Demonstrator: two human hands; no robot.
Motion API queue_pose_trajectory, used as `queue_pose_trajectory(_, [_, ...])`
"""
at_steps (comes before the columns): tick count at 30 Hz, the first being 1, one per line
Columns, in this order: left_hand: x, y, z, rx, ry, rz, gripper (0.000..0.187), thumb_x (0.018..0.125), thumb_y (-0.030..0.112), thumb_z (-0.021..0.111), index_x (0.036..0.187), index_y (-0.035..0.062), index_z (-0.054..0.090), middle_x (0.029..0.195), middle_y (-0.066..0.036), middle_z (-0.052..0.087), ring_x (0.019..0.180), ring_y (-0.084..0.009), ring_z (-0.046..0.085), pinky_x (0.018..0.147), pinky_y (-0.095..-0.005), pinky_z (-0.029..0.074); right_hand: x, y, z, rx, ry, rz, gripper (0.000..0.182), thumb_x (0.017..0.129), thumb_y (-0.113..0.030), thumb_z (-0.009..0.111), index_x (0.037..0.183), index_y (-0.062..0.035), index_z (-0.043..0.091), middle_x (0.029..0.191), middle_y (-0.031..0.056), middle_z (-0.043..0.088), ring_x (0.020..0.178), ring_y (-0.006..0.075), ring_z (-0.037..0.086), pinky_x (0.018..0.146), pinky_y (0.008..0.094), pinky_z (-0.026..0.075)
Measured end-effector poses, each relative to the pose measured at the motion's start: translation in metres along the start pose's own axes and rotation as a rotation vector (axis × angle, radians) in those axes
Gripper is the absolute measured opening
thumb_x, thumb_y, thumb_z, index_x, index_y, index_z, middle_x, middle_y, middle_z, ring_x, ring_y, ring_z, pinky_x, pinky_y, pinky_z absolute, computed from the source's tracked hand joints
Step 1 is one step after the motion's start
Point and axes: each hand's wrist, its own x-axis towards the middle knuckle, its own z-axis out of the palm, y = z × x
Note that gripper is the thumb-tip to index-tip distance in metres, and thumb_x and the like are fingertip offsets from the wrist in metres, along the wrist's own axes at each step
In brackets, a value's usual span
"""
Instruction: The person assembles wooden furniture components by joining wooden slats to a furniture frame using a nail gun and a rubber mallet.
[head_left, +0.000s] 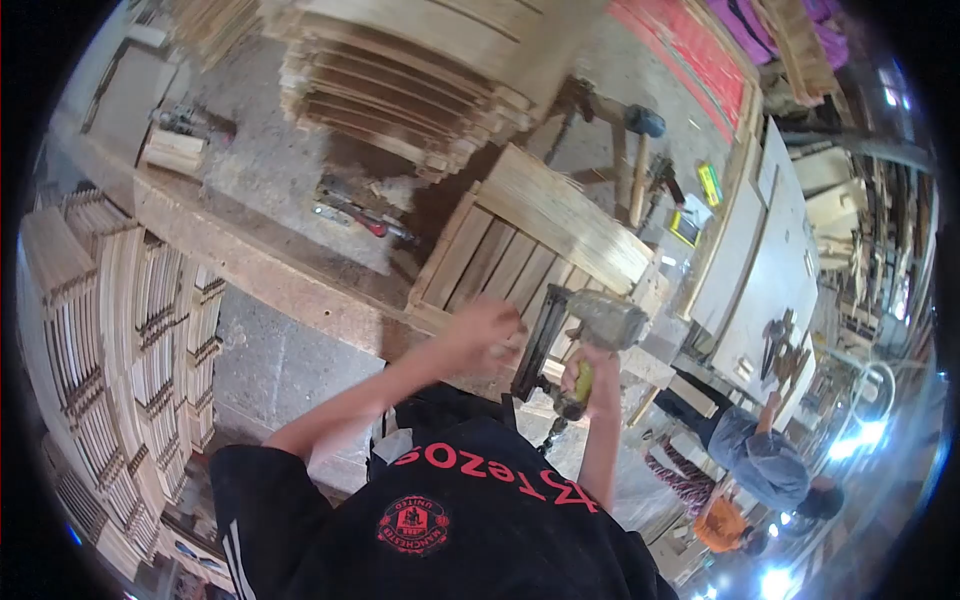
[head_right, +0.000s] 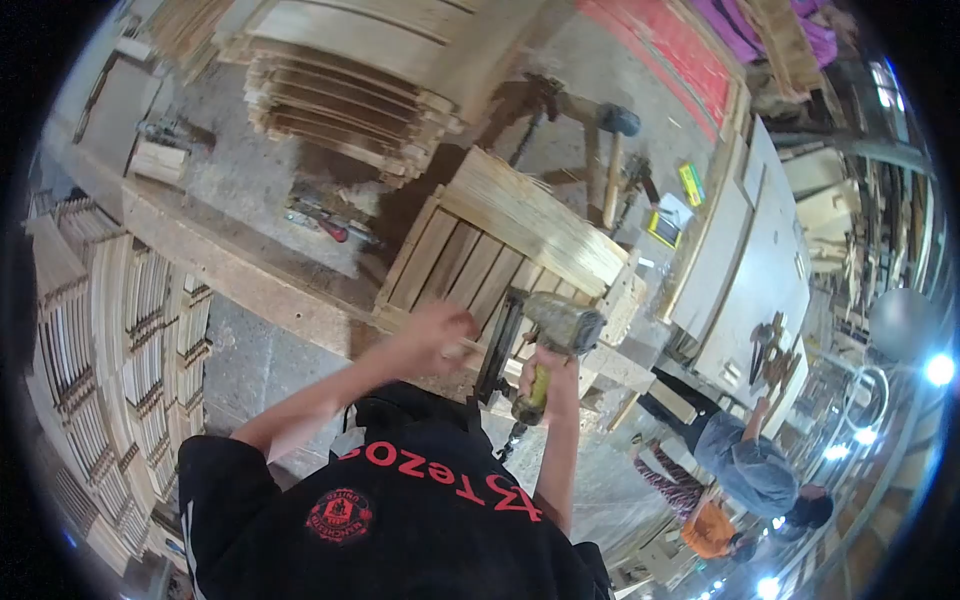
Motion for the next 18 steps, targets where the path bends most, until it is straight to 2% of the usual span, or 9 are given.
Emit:
queue_pose_trajectory(2, [-0.010, 0.030, 0.041, -0.138, -0.157, 0.064, 0.033, 0.075, 0.023, 0.073, 0.103, 0.0121, 0.059, 0.106, -0.010, 0.055, 0.100, -0.0313, 0.056, 0.082, -0.0453, 0.045, -0.007, -0.010, -0.021, 0.182, -0.040, -0.035, 0.034, 0.090, -0.024, 0.055, 0.112, 0.0029, 0.058, 0.055, 0.0043, 0.046, 0.041, 0.0166, 0.046, 0.042, 0.0313, 0.042])
queue_pose_trajectory(3, [-0.014, 0.040, 0.055, -0.110, -0.168, 0.124, 0.033, 0.075, 0.024, 0.072, 0.104, 0.0127, 0.059, 0.106, -0.009, 0.054, 0.101, -0.0307, 0.055, 0.083, -0.0451, 0.045, -0.011, -0.015, -0.032, 0.274, -0.058, -0.061, 0.034, 0.090, -0.023, 0.055, 0.111, 0.0038, 0.059, 0.054, 0.0045, 0.046, 0.040, 0.0166, 0.046, 0.041, 0.0316, 0.042])
queue_pose_trajectory(5, [-0.016, 0.056, 0.078, -0.065, -0.179, 0.237, 0.035, 0.076, 0.025, 0.072, 0.106, 0.0138, 0.059, 0.106, -0.007, 0.053, 0.104, -0.0295, 0.053, 0.085, -0.0446, 0.045, -0.019, -0.019, -0.050, 0.280, -0.071, -0.137, 0.041, 0.091, -0.029, 0.051, 0.115, 0.0042, 0.056, 0.054, 0.0034, 0.043, 0.041, 0.0163, 0.044, 0.043, 0.0324, 0.043])
queue_pose_trajectory(10, [0.008, 0.067, 0.077, 0.068, -0.260, 0.290, 0.028, 0.078, 0.019, 0.070, 0.104, 0.0148, 0.061, 0.106, -0.001, 0.056, 0.105, -0.0230, 0.053, 0.088, -0.0387, 0.044, -0.034, -0.014, -0.082, 0.373, -0.137, -0.179, 0.049, 0.091, -0.037, 0.048, 0.120, 0.0024, 0.052, 0.054, 0.0024, 0.040, 0.043, 0.0160, 0.043, 0.046, 0.0336, 0.043])
queue_pose_trajectory(12, [0.012, 0.068, 0.072, -0.053, -0.264, 0.288, 0.026, 0.078, 0.017, 0.069, 0.103, 0.0148, 0.061, 0.100, -0.002, 0.056, 0.099, -0.0235, 0.055, 0.087, -0.0387, 0.044, -0.040, -0.009, -0.086, 0.397, -0.136, -0.187, 0.048, 0.092, -0.036, 0.048, 0.121, 0.0018, 0.052, 0.055, 0.0022, 0.041, 0.044, 0.0162, 0.043, 0.047, 0.0341, 0.043])
queue_pose_trajectory(15, [0.017, 0.049, 0.046, -0.051, -0.139, 0.176, 0.019, 0.077, 0.011, 0.067, 0.095, 0.0134, 0.062, 0.088, -0.008, 0.058, 0.087, -0.0269, 0.058, 0.081, -0.0404, 0.046, -0.035, -0.001, -0.090, 0.343, -0.154, -0.194, 0.044, 0.092, -0.031, 0.050, 0.123, 0.0009, 0.051, 0.057, 0.0015, 0.042, 0.045, 0.0165, 0.044, 0.048, 0.0345, 0.043])
queue_pose_trajectory(16, [0.021, 0.036, 0.024, 0.109, -0.009, 0.088, 0.016, 0.077, 0.010, 0.066, 0.092, 0.0127, 0.062, 0.086, -0.010, 0.059, 0.085, -0.0287, 0.059, 0.079, -0.0414, 0.046, -0.039, -0.006, -0.083, 0.296, -0.182, -0.222, 0.039, 0.088, -0.021, 0.062, 0.120, 0.0006, 0.054, 0.063, 0.0024, 0.051, 0.049, 0.0156, 0.049, 0.050, 0.0324, 0.045])
queue_pose_trajectory(17, [0.029, 0.016, -0.003, 0.267, 0.119, 0.003, 0.013, 0.077, 0.010, 0.065, 0.090, 0.0120, 0.061, 0.085, -0.012, 0.060, 0.083, -0.0306, 0.059, 0.076, -0.0423, 0.046, -0.030, 0.003, -0.081, 0.133, -0.165, -0.178, 0.039, 0.086, -0.019, 0.066, 0.118, 0.0010, 0.056, 0.067, 0.0032, 0.055, 0.053, 0.0158, 0.052, 0.052, 0.0323, 0.046])
queue_pose_trajectory(18, [0.030, -0.023, -0.025, 0.098, 0.175, -0.167, 0.006, 0.079, 0.011, 0.063, 0.085, 0.0099, 0.060, 0.083, -0.014, 0.062, 0.081, -0.0332, 0.059, 0.071, -0.0424, 0.045, -0.020, 0.016, -0.082, -0.034, -0.139, -0.133, 0.039, 0.083, -0.016, 0.069, 0.117, 0.0014, 0.058, 0.070, 0.0039, 0.059, 0.056, 0.0160, 0.055, 0.055, 0.0321, 0.048])
